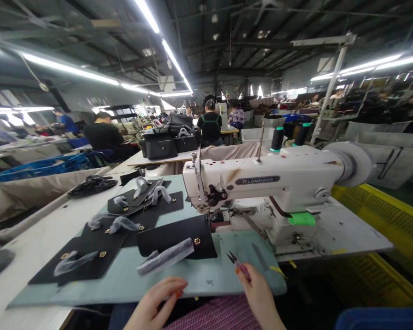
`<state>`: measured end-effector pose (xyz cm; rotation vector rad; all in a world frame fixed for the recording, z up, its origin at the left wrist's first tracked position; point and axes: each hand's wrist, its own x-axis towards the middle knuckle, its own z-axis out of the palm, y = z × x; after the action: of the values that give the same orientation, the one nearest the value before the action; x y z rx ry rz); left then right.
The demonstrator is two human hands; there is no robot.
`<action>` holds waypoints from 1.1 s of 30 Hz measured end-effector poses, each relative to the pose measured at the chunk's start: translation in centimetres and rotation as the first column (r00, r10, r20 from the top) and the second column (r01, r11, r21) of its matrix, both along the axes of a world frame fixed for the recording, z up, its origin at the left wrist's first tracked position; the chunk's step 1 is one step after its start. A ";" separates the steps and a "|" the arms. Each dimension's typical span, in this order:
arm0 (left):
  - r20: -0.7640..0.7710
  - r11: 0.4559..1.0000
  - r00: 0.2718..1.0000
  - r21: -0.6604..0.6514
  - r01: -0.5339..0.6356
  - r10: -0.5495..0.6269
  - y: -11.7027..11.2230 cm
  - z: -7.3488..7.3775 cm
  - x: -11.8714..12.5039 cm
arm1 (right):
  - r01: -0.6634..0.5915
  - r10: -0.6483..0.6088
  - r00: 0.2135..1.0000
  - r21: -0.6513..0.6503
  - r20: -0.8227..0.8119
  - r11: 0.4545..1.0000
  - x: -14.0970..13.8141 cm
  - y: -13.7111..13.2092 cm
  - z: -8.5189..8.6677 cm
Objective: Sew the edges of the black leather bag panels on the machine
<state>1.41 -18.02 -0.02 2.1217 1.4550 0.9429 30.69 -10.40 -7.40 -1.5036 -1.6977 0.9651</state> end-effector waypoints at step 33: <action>0.189 0.994 0.976 0.016 0.107 -0.108 -0.1 -5.9 3.3 | 0.014 0.003 0.948 -0.049 0.319 0.999 -1.9 0.8 -0.7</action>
<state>4.68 -18.09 -5.92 2.0292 1.2332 1.0761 28.81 -9.60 -8.11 -1.7739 -1.9019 0.7986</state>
